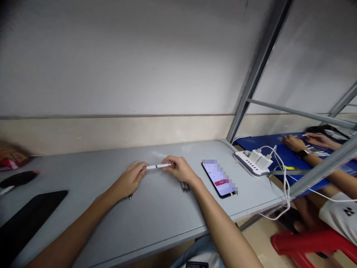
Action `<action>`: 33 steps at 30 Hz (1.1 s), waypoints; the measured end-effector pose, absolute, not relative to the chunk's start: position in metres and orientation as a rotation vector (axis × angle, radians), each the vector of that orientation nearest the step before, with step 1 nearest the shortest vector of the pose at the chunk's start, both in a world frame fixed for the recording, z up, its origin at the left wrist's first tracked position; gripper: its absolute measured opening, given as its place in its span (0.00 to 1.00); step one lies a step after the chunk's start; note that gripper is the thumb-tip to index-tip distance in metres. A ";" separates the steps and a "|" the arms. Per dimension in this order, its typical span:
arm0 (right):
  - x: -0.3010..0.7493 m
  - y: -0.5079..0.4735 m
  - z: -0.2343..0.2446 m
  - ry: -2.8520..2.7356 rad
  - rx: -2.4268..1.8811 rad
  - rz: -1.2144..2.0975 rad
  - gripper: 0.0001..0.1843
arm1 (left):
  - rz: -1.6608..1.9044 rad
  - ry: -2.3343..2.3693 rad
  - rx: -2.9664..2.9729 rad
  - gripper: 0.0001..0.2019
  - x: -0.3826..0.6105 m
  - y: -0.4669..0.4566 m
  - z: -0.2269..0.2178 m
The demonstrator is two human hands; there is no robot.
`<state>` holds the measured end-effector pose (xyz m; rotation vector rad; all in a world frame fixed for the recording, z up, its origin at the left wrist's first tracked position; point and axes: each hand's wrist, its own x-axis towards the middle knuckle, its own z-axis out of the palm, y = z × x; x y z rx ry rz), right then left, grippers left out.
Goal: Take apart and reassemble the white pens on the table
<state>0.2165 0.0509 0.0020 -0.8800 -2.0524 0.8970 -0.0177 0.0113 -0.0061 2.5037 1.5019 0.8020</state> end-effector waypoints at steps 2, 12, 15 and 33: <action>0.216 0.050 0.002 -2.098 -0.920 0.903 0.16 | 0.788 1.507 2.499 0.14 -0.018 0.012 -0.007; 0.214 0.048 0.005 -1.871 -0.895 1.608 0.19 | 0.701 1.617 2.833 0.13 -0.018 0.010 -0.002; 0.214 0.048 0.005 -1.646 -0.867 1.785 0.19 | 0.722 1.669 2.920 0.13 -0.014 0.007 0.003; 0.228 0.067 -0.002 -0.635 -0.205 1.948 0.07 | 0.751 1.953 2.548 0.09 -0.027 0.017 -0.006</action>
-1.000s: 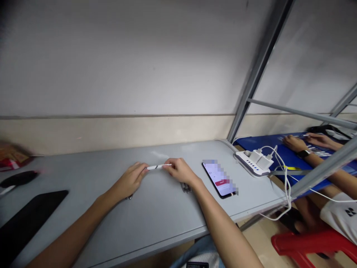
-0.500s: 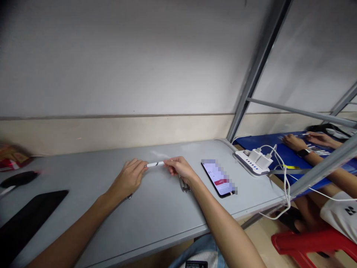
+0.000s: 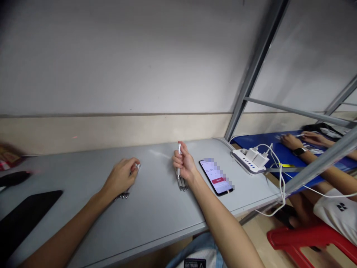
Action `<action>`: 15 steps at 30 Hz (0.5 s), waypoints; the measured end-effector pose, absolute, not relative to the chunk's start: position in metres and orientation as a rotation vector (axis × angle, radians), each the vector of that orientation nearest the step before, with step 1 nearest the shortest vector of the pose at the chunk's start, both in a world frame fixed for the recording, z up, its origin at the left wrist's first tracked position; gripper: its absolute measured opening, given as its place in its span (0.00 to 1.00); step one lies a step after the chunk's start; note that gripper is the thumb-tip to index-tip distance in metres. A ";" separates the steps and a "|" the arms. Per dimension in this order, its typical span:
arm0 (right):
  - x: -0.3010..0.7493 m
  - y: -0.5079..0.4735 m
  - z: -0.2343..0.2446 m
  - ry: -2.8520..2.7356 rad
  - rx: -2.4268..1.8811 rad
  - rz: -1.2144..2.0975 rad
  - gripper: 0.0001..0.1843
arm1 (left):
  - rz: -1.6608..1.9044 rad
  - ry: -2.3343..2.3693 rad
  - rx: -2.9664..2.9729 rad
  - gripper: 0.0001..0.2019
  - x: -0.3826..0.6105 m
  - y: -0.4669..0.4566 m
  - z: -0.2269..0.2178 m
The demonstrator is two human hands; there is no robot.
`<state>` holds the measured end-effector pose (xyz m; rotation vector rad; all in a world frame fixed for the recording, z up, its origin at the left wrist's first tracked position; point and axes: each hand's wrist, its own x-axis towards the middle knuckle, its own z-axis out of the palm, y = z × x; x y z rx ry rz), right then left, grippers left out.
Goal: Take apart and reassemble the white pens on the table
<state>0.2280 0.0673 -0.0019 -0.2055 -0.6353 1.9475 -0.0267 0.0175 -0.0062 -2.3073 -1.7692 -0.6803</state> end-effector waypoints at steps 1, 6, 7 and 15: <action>0.228 0.067 -0.002 -0.642 -0.207 1.942 0.07 | -0.690 -1.778 -2.305 0.09 -0.027 0.018 -0.006; 0.227 0.066 0.000 -0.678 -0.214 1.917 0.10 | -0.706 -1.777 -2.316 0.09 -0.028 0.019 -0.008; 0.227 0.066 0.000 -0.687 -0.220 1.914 0.10 | -0.707 -1.782 -2.317 0.09 -0.028 0.019 -0.008; 0.227 0.067 0.000 -0.727 -0.246 1.891 0.14 | -0.720 -1.832 -2.317 0.08 -0.030 0.019 -0.006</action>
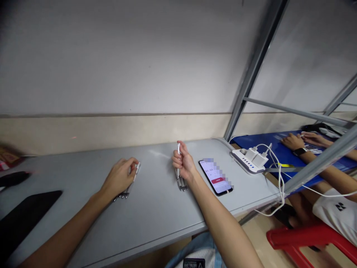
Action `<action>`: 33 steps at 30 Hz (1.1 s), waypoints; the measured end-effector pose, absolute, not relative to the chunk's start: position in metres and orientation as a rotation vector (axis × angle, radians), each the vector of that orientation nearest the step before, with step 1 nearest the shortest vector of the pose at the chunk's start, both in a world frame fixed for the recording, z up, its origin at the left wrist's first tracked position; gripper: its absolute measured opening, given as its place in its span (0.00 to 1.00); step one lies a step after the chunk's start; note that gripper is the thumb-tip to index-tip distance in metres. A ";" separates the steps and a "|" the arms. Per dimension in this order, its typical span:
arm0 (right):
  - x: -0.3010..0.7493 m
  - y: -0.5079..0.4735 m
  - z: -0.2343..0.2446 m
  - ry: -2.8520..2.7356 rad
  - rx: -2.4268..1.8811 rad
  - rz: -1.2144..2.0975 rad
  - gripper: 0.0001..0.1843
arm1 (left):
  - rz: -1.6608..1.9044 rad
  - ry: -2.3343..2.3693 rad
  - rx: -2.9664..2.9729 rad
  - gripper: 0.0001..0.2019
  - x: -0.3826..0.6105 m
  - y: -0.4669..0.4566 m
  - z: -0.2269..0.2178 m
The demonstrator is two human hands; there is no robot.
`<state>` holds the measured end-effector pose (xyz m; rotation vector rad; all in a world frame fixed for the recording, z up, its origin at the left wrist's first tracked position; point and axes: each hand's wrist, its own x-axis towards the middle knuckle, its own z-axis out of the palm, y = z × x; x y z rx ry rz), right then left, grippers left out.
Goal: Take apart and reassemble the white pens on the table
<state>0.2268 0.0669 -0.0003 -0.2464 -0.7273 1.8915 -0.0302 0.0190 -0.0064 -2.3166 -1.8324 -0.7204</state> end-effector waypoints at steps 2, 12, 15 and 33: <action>0.227 0.067 -0.001 -0.728 -0.252 1.883 0.15 | -0.735 -1.820 -2.323 0.08 -0.030 0.018 -0.006; 0.227 0.066 0.004 -0.737 -0.286 1.845 0.17 | -0.753 -1.824 -2.325 0.09 -0.027 0.018 -0.006; 0.228 0.065 0.005 -0.732 -0.285 1.849 0.15 | -0.753 -1.830 -2.340 0.10 -0.027 0.017 -0.006; 0.227 0.066 0.006 -0.757 -0.357 1.805 0.16 | -0.767 -1.836 -2.387 0.10 -0.028 0.017 -0.007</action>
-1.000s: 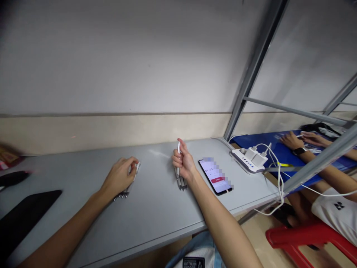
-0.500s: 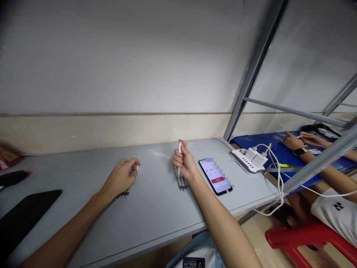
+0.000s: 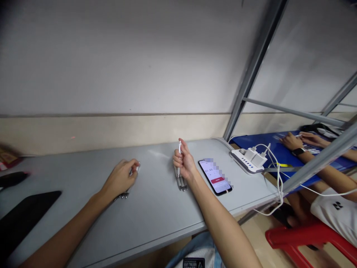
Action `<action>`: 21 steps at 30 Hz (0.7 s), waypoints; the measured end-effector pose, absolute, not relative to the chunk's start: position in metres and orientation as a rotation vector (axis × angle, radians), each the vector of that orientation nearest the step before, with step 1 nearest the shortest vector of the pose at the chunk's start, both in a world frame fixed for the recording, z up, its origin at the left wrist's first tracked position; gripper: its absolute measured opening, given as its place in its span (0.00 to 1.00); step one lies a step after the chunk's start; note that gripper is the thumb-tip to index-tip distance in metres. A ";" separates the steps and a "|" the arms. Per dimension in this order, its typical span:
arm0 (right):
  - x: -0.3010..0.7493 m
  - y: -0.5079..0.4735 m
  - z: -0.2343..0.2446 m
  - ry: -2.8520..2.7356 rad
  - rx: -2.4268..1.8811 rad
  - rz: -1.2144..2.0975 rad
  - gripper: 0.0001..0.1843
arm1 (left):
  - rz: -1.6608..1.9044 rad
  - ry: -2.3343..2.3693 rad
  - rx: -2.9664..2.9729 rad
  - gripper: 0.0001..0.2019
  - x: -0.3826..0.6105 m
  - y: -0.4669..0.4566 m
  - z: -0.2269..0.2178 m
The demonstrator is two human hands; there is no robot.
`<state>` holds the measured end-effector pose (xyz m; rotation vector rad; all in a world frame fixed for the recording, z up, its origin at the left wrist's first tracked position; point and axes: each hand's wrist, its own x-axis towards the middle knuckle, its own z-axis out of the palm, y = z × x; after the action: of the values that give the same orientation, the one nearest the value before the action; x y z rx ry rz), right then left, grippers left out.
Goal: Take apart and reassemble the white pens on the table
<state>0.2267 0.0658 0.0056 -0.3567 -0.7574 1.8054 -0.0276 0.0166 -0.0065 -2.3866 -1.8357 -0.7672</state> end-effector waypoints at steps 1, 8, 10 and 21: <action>0.227 0.066 0.005 -0.758 -0.352 1.809 0.16 | -0.767 -1.836 -2.391 0.10 -0.027 0.016 -0.006; 0.226 0.066 0.004 -0.744 -0.332 1.817 0.15 | -0.776 -1.841 -2.422 0.08 -0.026 0.015 -0.003; 0.226 0.066 0.005 -0.743 -0.340 1.819 0.14 | -0.786 -1.843 -2.424 0.08 -0.026 0.015 -0.003; 0.226 0.066 0.005 -0.749 -0.352 1.814 0.14 | -0.846 -1.756 -2.387 0.07 -0.025 0.014 0.000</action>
<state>0.2260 0.0661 0.0048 -0.3524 -0.7494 1.8145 -0.0246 0.0143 0.0001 -2.3869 -1.7563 -0.8458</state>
